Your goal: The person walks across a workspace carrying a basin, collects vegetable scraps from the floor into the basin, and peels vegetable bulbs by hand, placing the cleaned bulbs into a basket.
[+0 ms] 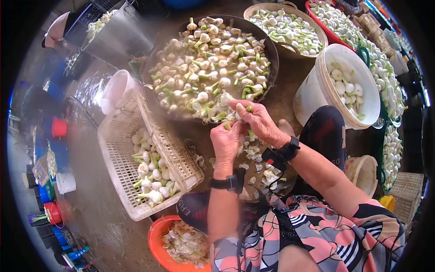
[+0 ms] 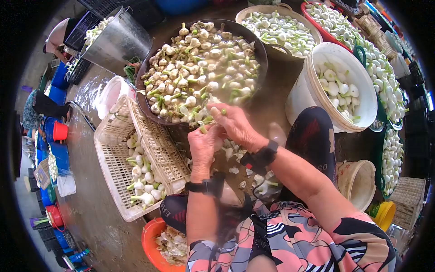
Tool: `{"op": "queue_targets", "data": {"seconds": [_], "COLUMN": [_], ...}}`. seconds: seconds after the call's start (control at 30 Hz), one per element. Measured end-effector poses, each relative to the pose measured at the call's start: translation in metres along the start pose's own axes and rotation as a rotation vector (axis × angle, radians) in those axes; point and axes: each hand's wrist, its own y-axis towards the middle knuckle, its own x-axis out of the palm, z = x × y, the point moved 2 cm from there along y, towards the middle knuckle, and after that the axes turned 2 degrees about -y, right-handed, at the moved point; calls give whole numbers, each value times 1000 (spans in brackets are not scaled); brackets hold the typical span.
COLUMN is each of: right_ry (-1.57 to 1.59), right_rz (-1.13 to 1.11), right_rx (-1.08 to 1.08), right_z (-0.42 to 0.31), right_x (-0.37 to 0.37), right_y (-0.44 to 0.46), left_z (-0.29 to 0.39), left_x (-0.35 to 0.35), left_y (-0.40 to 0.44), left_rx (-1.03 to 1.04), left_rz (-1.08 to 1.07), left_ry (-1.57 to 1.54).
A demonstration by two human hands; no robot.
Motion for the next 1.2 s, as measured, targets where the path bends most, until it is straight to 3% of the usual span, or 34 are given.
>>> {"op": "queue_targets", "data": {"seconds": [0.07,0.23,0.27,0.37,0.47,0.6,0.73,0.77,0.83,0.93,0.97,1.0,1.03,1.07,1.1,1.13,1.17,1.2], "right_ry": [-65,-354,-227,285,628,654,-2,-134,-283,-261,-527,-640,-842,-902,-847,-782,-971,-1476], "right_rz": [-9,-3,-45,-145,-259,-167,-136,-155,-59,-245,-182,-86,59,203,272,400,552,609], "right_rx": [-39,-173,-132,41,53,-12,220,109,-60,142,88,-3,-200,-221,-245,-135,-131,-120], "right_z": [3,6,7,-1,4,13,32,46,54,39,-17,-16,-63,-87,-115,-132,-132,-163], "right_x": [-1,-5,-10,-21,-24,-39,-23,-12,7,-13,-16,-34,-48,-77,-107,-148,-202,-195], "right_y": [0,2,7,13,16,19,2,-1,-10,-8,-26,-23,-38,-41,-50,-49,-44,-54], "left_z": [-2,-1,-1,2,-18,-49,-53,-61,-63,-35,-31,-35,-48,-52,-31,-37,-39,-40], "left_x": [-4,-2,-1,-6,-18,-33,-19,-21,-16,-8,-9,-18,-25,-31,-19,-9,-5,-3], "left_y": [-1,-1,0,3,9,13,16,19,22,16,17,20,21,23,14,7,-4,-9], "left_rx": [-7,181,220,57,-135,-399,-316,-242,-290,-321,-310,-303,-293,-266,-84,-99,-138,-177], "left_rz": [-57,25,49,103,202,356,303,295,210,186,201,180,156,129,-15,-25,-106,-187], "left_ry": [118,392,441,-3,-122,-341,-649,-489,-804,-923,-924,-541,-176,196,920,1177,1231,1284]}}
